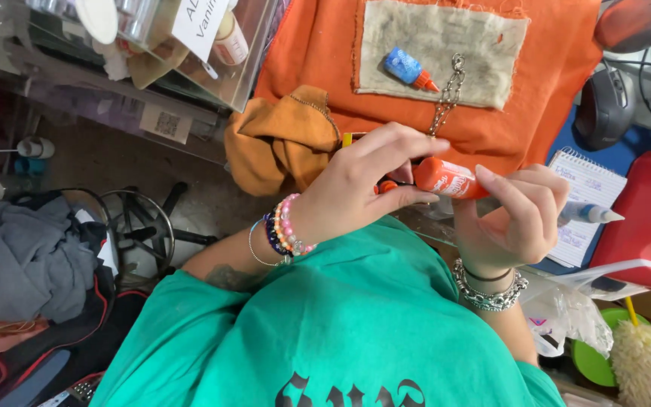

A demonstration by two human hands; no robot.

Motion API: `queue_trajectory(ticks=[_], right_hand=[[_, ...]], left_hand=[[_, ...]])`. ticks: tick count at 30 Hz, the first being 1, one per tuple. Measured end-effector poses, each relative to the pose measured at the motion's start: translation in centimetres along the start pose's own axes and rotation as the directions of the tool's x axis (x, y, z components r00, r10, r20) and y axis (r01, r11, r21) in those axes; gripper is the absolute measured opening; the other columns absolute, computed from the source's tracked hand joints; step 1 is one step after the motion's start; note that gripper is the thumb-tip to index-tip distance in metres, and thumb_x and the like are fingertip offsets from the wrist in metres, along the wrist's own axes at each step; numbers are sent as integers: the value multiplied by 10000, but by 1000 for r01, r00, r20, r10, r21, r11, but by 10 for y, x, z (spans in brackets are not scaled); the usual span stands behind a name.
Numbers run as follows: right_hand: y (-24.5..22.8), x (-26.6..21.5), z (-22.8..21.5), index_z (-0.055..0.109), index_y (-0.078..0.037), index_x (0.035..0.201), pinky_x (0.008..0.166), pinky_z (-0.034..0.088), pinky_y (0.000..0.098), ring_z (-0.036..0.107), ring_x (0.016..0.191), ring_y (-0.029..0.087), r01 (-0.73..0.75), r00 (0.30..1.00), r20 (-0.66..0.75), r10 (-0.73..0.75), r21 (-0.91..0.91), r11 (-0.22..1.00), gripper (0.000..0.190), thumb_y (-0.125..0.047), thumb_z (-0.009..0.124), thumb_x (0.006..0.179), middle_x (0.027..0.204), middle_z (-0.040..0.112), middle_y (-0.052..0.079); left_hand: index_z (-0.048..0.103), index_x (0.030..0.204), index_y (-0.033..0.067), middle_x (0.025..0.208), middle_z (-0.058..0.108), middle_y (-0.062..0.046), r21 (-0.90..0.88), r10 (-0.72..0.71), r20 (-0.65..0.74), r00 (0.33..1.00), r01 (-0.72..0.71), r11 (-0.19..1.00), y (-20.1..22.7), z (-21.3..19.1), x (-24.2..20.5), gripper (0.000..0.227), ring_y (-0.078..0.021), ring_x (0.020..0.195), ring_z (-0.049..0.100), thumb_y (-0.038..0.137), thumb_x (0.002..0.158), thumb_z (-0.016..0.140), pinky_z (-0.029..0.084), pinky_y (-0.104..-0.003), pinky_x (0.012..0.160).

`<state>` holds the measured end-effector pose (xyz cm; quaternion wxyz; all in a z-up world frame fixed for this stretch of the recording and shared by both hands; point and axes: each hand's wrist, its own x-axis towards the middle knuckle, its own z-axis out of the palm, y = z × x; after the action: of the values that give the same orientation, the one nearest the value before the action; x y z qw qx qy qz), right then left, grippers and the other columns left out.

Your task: The person cleans small glue bottles using a brown cloth. They wipe the exterior of blue and orange bottles, unscrew the caps to wipe the tips, and then place the cleaned bottles into a yellow box.

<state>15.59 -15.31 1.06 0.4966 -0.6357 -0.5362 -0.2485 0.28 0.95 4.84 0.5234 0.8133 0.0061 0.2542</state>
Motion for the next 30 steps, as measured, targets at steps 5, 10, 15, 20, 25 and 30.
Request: queue_trajectory(ticks=[5, 10, 15, 20, 25, 30], right_hand=[[-14, 1, -5, 676, 52, 1041, 764, 437, 435, 518, 756, 334, -109, 993, 62, 103, 107, 988, 159, 36, 794, 937, 844, 611, 165], [-21, 2, -11, 702, 64, 1039, 745, 429, 415, 506, 801, 312, -196, 973, 162, 163, 212, 958, 223, -53, 852, 925, 849, 601, 160], [-33, 18, -16, 531, 94, 1381, 945, 541, 406, 605, 1012, 330, -442, 850, 367, 378, 105, 891, 449, -36, 778, 1029, 1312, 581, 268], [-17, 11, -18, 653, 89, 1211, 880, 535, 375, 641, 1025, 304, -478, 789, 468, 397, 65, 876, 191, -46, 698, 1083, 1216, 682, 232], [-12, 3, -6, 693, 112, 1102, 753, 541, 459, 677, 886, 388, -481, 789, 519, 329, 187, 857, 133, 8, 740, 1034, 1094, 704, 270], [0, -1, -10, 710, 70, 1093, 759, 552, 435, 683, 868, 352, -509, 749, 562, 351, 149, 848, 127, -17, 764, 1018, 1086, 716, 227]], left_hand=[[566, 1303, 73, 1219, 627, -107, 6, -16, -21, 1000, 16, 1000, -2, 8, -6, 293, -270, 1139, 644, 117, 1033, 671, 550, -362, 990], [522, 1402, 110, 1289, 570, -138, -43, 5, 26, 1000, -4, 999, 2, 5, -11, 345, -297, 1256, 610, 146, 1086, 653, 506, -398, 1153], [605, 1180, 54, 1102, 683, -103, 439, 128, -155, 979, -48, 897, -17, -3, -12, 244, -296, 1023, 642, -82, 978, 604, 468, -412, 940], [624, 1191, 42, 1126, 681, -93, 434, 12, -264, 965, 107, 895, -35, -13, -31, 296, -289, 1018, 642, 300, 1044, 620, 443, -405, 917], [668, 1213, 189, 1050, 699, -12, 331, -71, -295, 953, 171, 928, -55, 7, -45, 382, -272, 987, 646, 352, 905, 824, 483, -406, 933], [677, 1093, 177, 1099, 673, -16, 583, -142, -159, 977, 209, 785, -53, 1, -40, 242, -256, 1017, 561, 122, 881, 779, 447, -434, 819]])
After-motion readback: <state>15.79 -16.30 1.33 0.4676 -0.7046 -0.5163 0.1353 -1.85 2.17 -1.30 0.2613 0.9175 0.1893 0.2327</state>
